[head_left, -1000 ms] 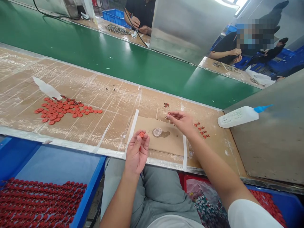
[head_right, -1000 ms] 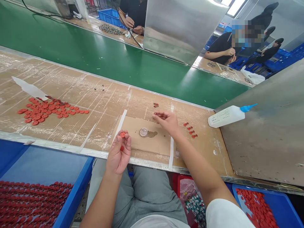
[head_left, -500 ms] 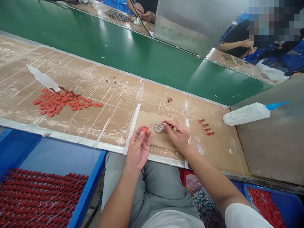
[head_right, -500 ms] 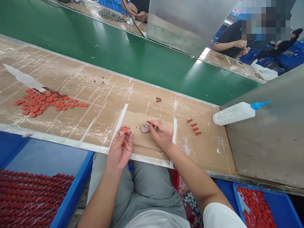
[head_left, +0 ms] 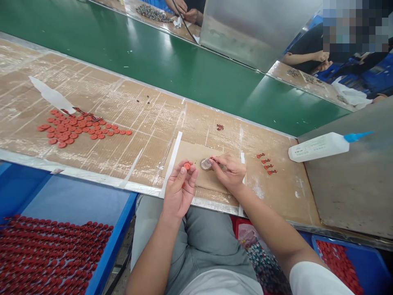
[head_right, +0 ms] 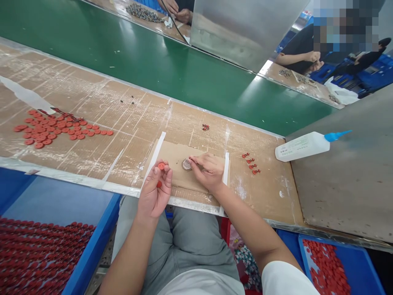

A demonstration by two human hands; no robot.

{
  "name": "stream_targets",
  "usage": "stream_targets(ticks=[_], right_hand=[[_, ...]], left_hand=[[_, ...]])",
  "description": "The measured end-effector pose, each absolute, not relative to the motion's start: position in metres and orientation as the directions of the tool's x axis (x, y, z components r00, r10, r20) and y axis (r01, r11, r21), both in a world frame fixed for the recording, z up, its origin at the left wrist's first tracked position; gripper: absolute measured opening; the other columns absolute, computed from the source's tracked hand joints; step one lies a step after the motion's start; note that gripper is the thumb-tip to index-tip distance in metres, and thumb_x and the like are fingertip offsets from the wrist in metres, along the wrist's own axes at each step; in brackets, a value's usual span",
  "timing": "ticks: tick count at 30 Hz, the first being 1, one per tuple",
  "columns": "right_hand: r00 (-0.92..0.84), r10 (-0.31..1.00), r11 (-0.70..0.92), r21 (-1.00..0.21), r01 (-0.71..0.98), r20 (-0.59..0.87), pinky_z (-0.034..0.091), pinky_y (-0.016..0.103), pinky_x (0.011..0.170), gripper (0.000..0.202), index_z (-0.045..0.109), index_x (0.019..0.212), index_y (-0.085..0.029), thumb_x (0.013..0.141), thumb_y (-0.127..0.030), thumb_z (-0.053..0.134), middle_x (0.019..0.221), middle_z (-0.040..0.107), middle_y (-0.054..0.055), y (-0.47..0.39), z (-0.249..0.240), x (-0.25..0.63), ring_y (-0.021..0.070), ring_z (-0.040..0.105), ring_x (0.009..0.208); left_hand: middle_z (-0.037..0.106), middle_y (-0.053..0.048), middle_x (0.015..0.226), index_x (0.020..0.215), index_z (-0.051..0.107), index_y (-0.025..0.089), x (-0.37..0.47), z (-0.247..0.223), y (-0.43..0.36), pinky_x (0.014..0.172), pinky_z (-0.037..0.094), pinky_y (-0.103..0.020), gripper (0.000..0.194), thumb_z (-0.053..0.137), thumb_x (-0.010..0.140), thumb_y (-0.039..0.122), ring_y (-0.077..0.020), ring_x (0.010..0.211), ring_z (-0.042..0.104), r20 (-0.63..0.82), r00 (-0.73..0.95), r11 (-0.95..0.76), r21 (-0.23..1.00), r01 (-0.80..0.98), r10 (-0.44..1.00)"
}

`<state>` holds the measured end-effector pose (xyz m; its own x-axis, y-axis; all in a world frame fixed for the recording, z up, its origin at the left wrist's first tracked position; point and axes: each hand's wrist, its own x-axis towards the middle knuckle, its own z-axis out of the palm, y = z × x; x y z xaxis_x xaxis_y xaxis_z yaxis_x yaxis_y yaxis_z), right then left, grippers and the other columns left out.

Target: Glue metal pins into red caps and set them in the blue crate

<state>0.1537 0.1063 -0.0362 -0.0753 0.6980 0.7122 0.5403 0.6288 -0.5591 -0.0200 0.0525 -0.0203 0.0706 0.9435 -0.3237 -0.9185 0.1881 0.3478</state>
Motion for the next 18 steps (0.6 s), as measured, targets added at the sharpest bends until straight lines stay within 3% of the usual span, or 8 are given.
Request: stream_targets(ticks=[7, 11, 14, 18], right_hand=[[-0.051, 0.734, 0.584, -0.592, 0.556, 0.677, 0.056, 0.034, 0.065, 0.022, 0.074, 0.092, -0.028, 0.072, -0.019, 0.074, 0.077, 0.074, 0.001, 0.106, -0.037, 0.152, 0.0164, 0.067, 0.065], [0.047, 0.799, 0.491, -0.696, 0.524, 0.6, 0.056, 0.034, 0.065, 0.017, 0.074, 0.088, -0.027, 0.072, -0.024, 0.074, 0.077, 0.074, 0.001, 0.102, -0.032, 0.15, 0.0163, 0.066, 0.065], [0.168, 0.861, 0.385, -0.83, 0.404, 0.48, 0.057, 0.033, 0.068, 0.017, 0.074, 0.088, -0.026, 0.071, -0.028, 0.076, 0.083, 0.075, 0.002, 0.099, -0.028, 0.148, 0.016, 0.066, 0.069], [0.289, 0.933, 0.198, -0.977, 0.083, 0.213, 0.058, 0.034, 0.075, 0.022, 0.074, 0.086, -0.023, 0.067, -0.031, 0.079, 0.084, 0.076, 0.003, 0.095, -0.019, 0.145, 0.0178, 0.07, 0.076]], left_hand=[[0.074, 0.002, 0.097, 0.097, 0.07, 0.018, -0.02, -0.02, 0.053, 0.089, 0.054, -0.015, 0.018, 0.067, 0.08, 0.018, -0.0043, 0.087, 0.069, -0.319, 0.072, 0.183, 0.333, -0.925, 0.945], [0.074, 0.002, 0.098, 0.097, 0.07, 0.018, -0.02, -0.02, 0.053, 0.089, 0.054, -0.015, 0.019, 0.067, 0.079, 0.015, -0.0039, 0.086, 0.069, -0.314, 0.078, 0.191, 0.347, -0.918, 0.946], [0.073, 0.003, 0.097, 0.097, 0.07, 0.019, -0.02, -0.018, 0.053, 0.087, 0.055, -0.016, 0.018, 0.066, 0.079, 0.016, -0.0041, 0.085, 0.069, -0.321, 0.076, 0.197, 0.366, -0.909, 0.944], [0.074, 0.003, 0.095, 0.095, 0.07, 0.021, -0.017, -0.016, 0.051, 0.079, 0.057, -0.014, 0.017, 0.067, 0.079, 0.018, -0.0054, 0.085, 0.07, -0.336, 0.066, 0.209, 0.41, -0.888, 0.94]])
